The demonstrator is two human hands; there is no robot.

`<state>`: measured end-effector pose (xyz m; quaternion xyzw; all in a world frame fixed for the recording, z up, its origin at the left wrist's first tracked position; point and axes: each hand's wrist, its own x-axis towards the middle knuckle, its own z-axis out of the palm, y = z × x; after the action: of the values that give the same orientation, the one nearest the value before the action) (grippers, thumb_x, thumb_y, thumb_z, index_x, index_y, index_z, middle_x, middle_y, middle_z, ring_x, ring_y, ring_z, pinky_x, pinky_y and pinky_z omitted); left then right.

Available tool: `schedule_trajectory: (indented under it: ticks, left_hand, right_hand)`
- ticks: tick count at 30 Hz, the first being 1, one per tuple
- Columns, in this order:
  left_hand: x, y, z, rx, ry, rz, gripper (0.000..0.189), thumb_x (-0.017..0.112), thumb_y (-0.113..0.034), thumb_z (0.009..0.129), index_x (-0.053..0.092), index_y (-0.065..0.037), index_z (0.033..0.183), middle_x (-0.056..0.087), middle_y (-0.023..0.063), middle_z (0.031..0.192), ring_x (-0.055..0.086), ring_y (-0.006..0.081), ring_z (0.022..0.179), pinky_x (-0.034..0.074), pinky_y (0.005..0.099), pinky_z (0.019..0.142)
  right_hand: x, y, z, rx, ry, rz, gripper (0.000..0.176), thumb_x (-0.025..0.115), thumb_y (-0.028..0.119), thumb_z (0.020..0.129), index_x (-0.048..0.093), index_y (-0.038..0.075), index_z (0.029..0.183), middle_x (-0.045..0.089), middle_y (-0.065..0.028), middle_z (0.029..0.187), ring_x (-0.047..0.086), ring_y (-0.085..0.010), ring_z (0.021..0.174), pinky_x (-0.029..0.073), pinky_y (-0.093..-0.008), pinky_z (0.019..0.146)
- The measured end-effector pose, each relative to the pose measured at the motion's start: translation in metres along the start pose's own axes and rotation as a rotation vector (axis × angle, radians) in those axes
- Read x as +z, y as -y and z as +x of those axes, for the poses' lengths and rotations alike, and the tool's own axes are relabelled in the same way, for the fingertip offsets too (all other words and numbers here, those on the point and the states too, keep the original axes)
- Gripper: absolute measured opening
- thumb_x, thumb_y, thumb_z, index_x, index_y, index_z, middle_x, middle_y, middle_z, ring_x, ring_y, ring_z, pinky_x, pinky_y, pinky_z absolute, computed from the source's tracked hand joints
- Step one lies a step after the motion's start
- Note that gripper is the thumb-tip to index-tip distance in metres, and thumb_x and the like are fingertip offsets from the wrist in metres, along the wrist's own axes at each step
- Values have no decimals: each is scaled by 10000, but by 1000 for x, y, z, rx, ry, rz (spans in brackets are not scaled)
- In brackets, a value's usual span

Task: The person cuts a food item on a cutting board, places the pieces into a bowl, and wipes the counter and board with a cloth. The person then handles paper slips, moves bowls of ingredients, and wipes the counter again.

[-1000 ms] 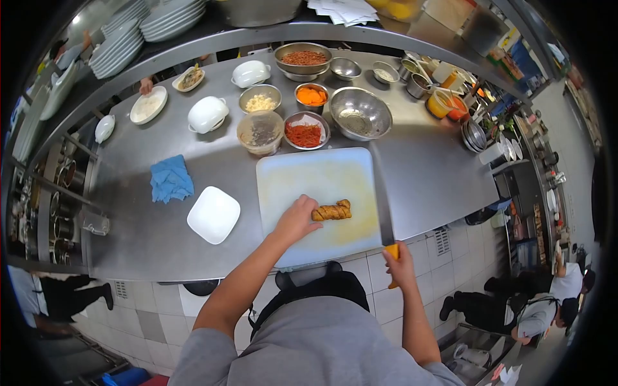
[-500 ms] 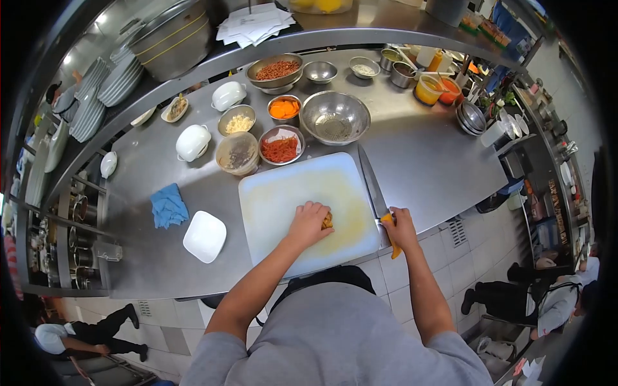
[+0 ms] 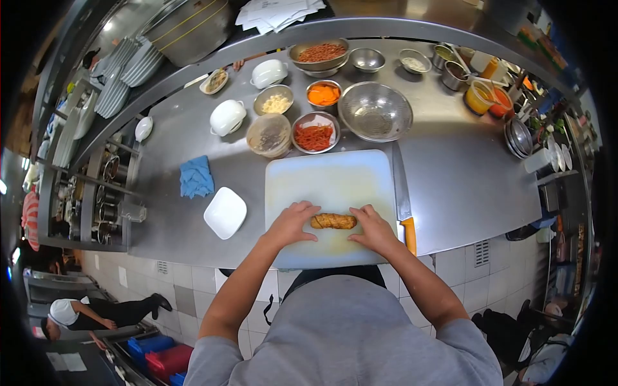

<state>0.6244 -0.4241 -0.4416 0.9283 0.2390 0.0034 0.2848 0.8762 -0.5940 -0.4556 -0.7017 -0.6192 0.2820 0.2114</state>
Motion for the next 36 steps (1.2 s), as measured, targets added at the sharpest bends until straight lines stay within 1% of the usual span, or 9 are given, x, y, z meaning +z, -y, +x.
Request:
schedule_trajectory:
  ticks: [3, 7, 11, 17, 21, 28, 31, 33, 36]
  left_hand:
    - [11, 4, 3, -8, -4, -108, 802, 919, -205, 742, 575, -96, 1459, 572, 151, 1334, 568, 365, 1231, 499, 437, 1032]
    - [24, 7, 7, -45, -31, -235, 620, 869, -123, 805, 621, -85, 1372, 574, 150, 1188, 614, 355, 1128, 529, 413, 975]
    - [22, 22, -13, -99, -68, -273, 513, 833, -90, 829, 650, -76, 1308, 576, 146, 1158, 620, 360, 1098, 527, 415, 969]
    - [-41, 109, -124, -68, -250, -291, 458, 797, -60, 840, 667, -66, 1279, 585, 150, 1163, 628, 368, 1088, 532, 414, 945]
    - [-98, 190, -195, -191, -320, -196, 459, 801, -70, 829, 673, -67, 1269, 602, 140, 1174, 638, 363, 1105, 541, 428, 939]
    - [-97, 284, -199, -189, -173, 193, 436, 811, -154, 813, 699, -104, 1231, 644, 119, 1181, 635, 334, 1138, 548, 451, 947]
    - [-109, 284, -198, -134, -147, 255, 521, 845, -223, 799, 697, -107, 1286, 656, 95, 1214, 612, 321, 1176, 526, 455, 983]
    - [-121, 279, -200, -87, -167, 232, 573, 860, -267, 791, 693, -108, 1316, 663, 83, 1231, 597, 315, 1197, 511, 461, 1005]
    - [-124, 272, -193, 38, -139, 215, 649, 873, -323, 782, 677, -111, 1364, 669, 73, 1251, 582, 303, 1201, 479, 464, 1031]
  right_hand:
    - [14, 5, 13, -50, -41, -15, 747, 885, 279, 798, 575, 90, 1452, 558, -152, 1301, 625, -347, 1200, 562, -437, 959]
    - [26, 19, 29, -86, -34, -58, 607, 866, 276, 824, 648, 125, 1371, 589, -109, 1228, 652, -315, 1142, 563, -428, 938]
    - [42, 42, 43, -107, -25, -61, 488, 840, 271, 841, 698, 155, 1293, 610, -76, 1153, 680, -292, 1066, 578, -425, 889]
    - [102, 164, 103, -257, 26, -36, 471, 835, 253, 840, 693, 148, 1277, 603, -72, 1148, 676, -292, 1053, 581, -427, 859]
    - [170, 254, 171, -399, -19, -107, 460, 833, 249, 839, 688, 143, 1262, 601, -78, 1149, 675, -299, 1064, 584, -442, 856]
    - [228, 298, 226, -234, 82, -339, 419, 788, 208, 869, 712, 143, 1276, 625, -105, 1172, 660, -333, 1122, 568, -455, 922]
    - [223, 291, 222, -254, -21, -97, 375, 753, 187, 896, 721, 113, 1262, 635, -124, 1208, 666, -341, 1112, 561, -445, 931]
    - [224, 289, 217, 22, -199, -4, 355, 682, 189, 949, 701, 69, 1282, 657, -177, 1213, 664, -368, 1107, 548, -452, 949]
    - [249, 269, 220, 41, -286, 71, 329, 601, 199, 994, 692, 35, 1264, 683, -228, 1180, 663, -409, 1093, 535, -483, 966]
